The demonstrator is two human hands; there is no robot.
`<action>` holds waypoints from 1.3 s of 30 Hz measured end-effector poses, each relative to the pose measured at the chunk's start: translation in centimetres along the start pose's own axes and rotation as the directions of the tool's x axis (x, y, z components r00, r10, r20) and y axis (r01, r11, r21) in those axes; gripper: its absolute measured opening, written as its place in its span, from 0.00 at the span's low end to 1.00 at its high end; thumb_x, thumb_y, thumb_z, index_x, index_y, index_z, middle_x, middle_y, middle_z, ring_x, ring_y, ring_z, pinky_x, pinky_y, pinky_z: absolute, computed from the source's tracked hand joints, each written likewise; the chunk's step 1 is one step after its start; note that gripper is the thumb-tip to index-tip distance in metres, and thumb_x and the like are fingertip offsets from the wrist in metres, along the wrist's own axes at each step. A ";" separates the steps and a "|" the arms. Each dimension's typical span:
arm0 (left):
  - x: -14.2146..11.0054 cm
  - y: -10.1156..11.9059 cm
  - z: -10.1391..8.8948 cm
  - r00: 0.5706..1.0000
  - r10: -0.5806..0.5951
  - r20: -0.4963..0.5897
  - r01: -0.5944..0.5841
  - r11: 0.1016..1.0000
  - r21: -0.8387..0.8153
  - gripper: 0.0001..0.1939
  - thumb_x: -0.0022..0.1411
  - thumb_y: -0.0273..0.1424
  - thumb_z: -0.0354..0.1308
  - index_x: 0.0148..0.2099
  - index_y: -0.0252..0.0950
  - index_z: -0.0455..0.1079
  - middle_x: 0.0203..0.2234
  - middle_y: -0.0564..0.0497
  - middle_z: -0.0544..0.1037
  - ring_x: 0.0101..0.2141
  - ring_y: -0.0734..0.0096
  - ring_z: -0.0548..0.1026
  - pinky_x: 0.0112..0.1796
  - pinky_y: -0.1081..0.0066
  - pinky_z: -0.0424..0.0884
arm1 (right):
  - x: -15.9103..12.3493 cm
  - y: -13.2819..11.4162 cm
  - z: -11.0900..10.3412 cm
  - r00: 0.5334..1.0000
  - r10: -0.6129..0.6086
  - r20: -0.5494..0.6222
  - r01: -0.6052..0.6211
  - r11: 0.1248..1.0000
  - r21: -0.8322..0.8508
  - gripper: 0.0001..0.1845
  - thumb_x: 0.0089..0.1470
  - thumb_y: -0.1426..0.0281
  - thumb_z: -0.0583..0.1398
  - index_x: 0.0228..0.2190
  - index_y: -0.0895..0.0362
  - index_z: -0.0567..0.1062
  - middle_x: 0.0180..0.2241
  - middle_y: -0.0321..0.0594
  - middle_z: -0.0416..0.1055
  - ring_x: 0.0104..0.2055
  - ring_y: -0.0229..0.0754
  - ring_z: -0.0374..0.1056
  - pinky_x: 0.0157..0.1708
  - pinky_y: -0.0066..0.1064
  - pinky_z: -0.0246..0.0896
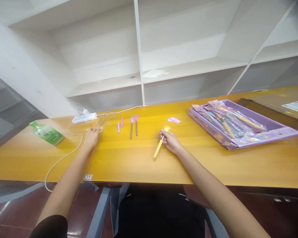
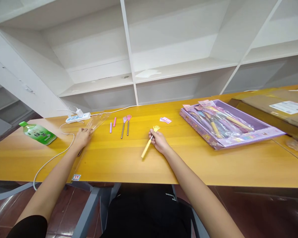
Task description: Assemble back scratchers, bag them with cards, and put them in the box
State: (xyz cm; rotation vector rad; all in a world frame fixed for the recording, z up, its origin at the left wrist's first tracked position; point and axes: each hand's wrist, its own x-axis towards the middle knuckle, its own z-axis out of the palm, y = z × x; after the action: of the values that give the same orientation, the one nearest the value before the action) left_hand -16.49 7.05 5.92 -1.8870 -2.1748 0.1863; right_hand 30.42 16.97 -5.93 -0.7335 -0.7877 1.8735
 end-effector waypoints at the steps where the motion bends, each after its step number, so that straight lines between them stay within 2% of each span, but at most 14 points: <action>1: 0.0 0.0 0.1 1.000 -0.003 -0.012 0.003 1.000 -0.009 0.20 0.66 0.26 0.48 0.55 0.29 0.74 0.46 0.35 0.80 0.49 0.49 0.70 0.54 0.56 0.62 | 0.0 -0.1 0.0 1.000 0.001 0.000 -0.001 1.000 0.001 0.31 0.42 0.48 0.78 0.30 0.56 0.71 0.23 0.29 0.65 0.20 0.27 0.47 0.16 0.20 0.37; 5: 0.2 -0.1 -0.5 0.998 -0.021 -0.061 0.019 0.999 -0.032 0.18 0.70 0.28 0.46 0.52 0.30 0.75 0.46 0.35 0.80 0.48 0.49 0.69 0.54 0.56 0.64 | 0.0 -0.2 0.0 1.000 0.007 0.002 -0.007 1.000 -0.002 0.31 0.41 0.48 0.78 0.29 0.56 0.71 0.23 0.30 0.66 0.20 0.28 0.47 0.16 0.21 0.38; 9: -0.2 0.7 -1.2 0.987 -0.011 -0.158 -0.007 0.994 -0.111 0.16 0.72 0.32 0.48 0.50 0.35 0.77 0.46 0.39 0.79 0.51 0.49 0.69 0.55 0.56 0.66 | 0.2 -0.1 -0.1 1.000 0.024 0.002 -0.024 1.000 -0.006 0.31 0.42 0.49 0.78 0.30 0.56 0.71 0.23 0.30 0.66 0.20 0.28 0.49 0.16 0.21 0.38; 15: -2.8 4.1 -1.6 0.971 0.120 -0.206 -0.169 0.957 -0.237 0.15 0.75 0.37 0.50 0.52 0.38 0.76 0.47 0.42 0.77 0.51 0.55 0.73 0.55 0.59 0.69 | 0.1 -0.1 -0.1 0.999 0.040 -0.010 -0.040 0.999 -0.018 0.33 0.37 0.47 0.79 0.29 0.57 0.73 0.24 0.31 0.67 0.22 0.29 0.52 0.17 0.21 0.40; 19: -4.9 5.5 -1.6 0.940 0.231 -0.251 -0.322 0.845 -0.428 0.15 0.75 0.43 0.54 0.51 0.41 0.76 0.44 0.46 0.78 0.46 0.61 0.77 0.50 0.63 0.73 | 0.1 -0.1 0.0 0.999 0.046 -0.012 -0.046 0.999 -0.029 0.35 0.33 0.45 0.80 0.28 0.57 0.74 0.24 0.33 0.67 0.23 0.30 0.53 0.17 0.22 0.41; 22: -5.3 5.5 -1.5 0.954 0.151 -0.258 -0.269 0.811 -0.519 0.17 0.76 0.45 0.52 0.52 0.41 0.76 0.46 0.46 0.77 0.43 0.63 0.78 0.49 0.63 0.75 | 0.1 -0.1 0.0 0.999 0.053 -0.005 -0.053 0.998 -0.038 0.35 0.33 0.45 0.80 0.27 0.57 0.74 0.23 0.32 0.66 0.22 0.29 0.51 0.18 0.22 0.40; 25: -4.6 5.1 -1.2 0.979 0.075 -0.190 -0.173 0.800 -0.575 0.21 0.74 0.47 0.51 0.55 0.40 0.77 0.48 0.44 0.76 0.41 0.63 0.79 0.46 0.61 0.78 | 0.1 -0.1 0.0 0.999 0.051 0.004 -0.051 0.998 -0.046 0.34 0.35 0.45 0.80 0.27 0.57 0.74 0.23 0.33 0.66 0.22 0.29 0.51 0.18 0.23 0.39; 27: -3.9 4.8 -0.8 0.987 0.100 -0.125 -0.155 0.790 -0.593 0.24 0.72 0.50 0.53 0.57 0.40 0.77 0.47 0.44 0.77 0.38 0.63 0.79 0.44 0.62 0.78 | 0.1 -0.1 0.0 0.999 0.047 0.010 -0.047 0.998 -0.052 0.34 0.36 0.45 0.79 0.27 0.56 0.73 0.23 0.33 0.66 0.22 0.30 0.51 0.18 0.24 0.38; 30: -3.0 4.9 -0.4 0.988 0.141 -0.055 -0.146 0.794 -0.591 0.25 0.71 0.52 0.54 0.55 0.40 0.78 0.46 0.45 0.80 0.37 0.63 0.78 0.43 0.62 0.76 | 0.1 -0.1 0.0 0.999 0.041 0.020 -0.039 0.998 -0.058 0.33 0.37 0.45 0.79 0.28 0.56 0.73 0.23 0.33 0.66 0.22 0.30 0.51 0.19 0.25 0.38; 34: -2.3 5.0 -0.1 0.993 0.112 -0.034 -0.110 0.790 -0.603 0.24 0.71 0.53 0.54 0.52 0.41 0.79 0.46 0.45 0.82 0.39 0.61 0.79 0.45 0.62 0.75 | 0.0 -0.1 0.0 0.999 0.035 0.027 -0.033 0.997 -0.064 0.33 0.38 0.45 0.78 0.28 0.56 0.73 0.23 0.33 0.66 0.22 0.30 0.50 0.19 0.25 0.37; 39: -2.2 4.5 -0.1 0.994 0.112 -0.013 -0.096 0.775 -0.625 0.23 0.72 0.50 0.53 0.54 0.40 0.77 0.50 0.44 0.82 0.43 0.59 0.80 0.49 0.61 0.75 | 0.0 -0.1 0.0 0.999 0.040 0.033 -0.037 0.997 -0.071 0.34 0.37 0.44 0.78 0.28 0.57 0.73 0.23 0.32 0.64 0.22 0.29 0.47 0.19 0.24 0.36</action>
State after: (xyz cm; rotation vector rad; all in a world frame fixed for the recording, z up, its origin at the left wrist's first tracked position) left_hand -11.85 5.53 4.60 -2.3418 -2.3329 -0.5810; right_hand 30.47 17.03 -5.88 -0.7671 -0.8702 1.9053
